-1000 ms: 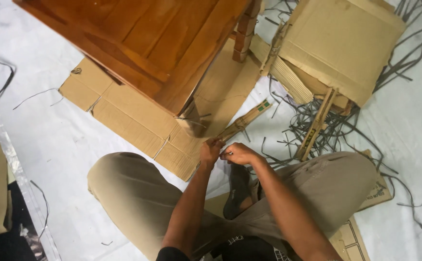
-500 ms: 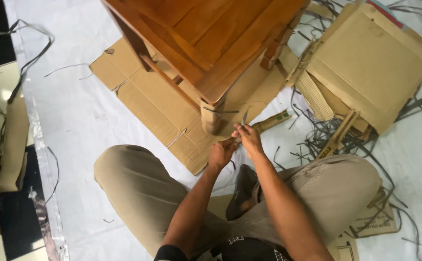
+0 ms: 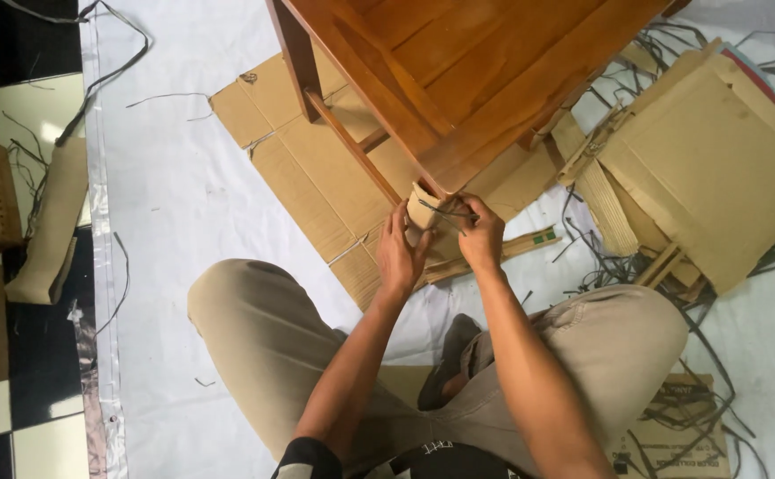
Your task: Wrapping the legs of a wooden stool with cardboard and securing them with plastic ties.
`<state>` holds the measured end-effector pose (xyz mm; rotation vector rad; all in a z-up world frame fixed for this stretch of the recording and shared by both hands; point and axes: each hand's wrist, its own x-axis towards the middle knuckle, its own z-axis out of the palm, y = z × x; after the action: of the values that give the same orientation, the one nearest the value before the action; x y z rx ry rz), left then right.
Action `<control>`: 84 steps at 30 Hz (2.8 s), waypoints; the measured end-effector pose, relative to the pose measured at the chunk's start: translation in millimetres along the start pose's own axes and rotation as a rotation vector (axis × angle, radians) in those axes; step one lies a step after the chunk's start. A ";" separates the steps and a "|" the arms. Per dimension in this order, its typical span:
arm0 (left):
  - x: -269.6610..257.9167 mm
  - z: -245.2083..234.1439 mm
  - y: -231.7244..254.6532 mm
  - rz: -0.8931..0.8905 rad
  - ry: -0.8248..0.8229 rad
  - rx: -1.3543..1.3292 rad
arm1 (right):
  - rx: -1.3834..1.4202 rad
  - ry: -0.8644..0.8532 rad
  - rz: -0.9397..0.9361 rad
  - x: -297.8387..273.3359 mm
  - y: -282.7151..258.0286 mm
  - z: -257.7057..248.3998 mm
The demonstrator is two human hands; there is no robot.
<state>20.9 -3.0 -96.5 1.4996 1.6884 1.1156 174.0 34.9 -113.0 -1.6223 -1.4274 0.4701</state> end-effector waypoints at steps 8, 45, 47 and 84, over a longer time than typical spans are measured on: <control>-0.1 9.6 -10.0 0.081 0.110 0.096 | 0.030 -0.107 -0.187 7.9 3.5 1.6; 52.8 -35.8 13.0 -0.219 0.086 -0.481 | 0.358 -0.605 0.139 16.6 -38.0 -7.8; 42.3 -35.8 16.7 -0.240 0.105 -0.425 | 0.377 -0.589 0.133 15.0 -43.9 -5.5; -2.1 -13.0 11.2 -0.520 -0.028 -0.736 | 0.537 -0.107 0.483 -37.8 -53.4 -6.6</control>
<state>15.2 -7.5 -80.8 0.5739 1.3089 1.2136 137.8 -6.2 -76.6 -1.4913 -0.8585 1.1274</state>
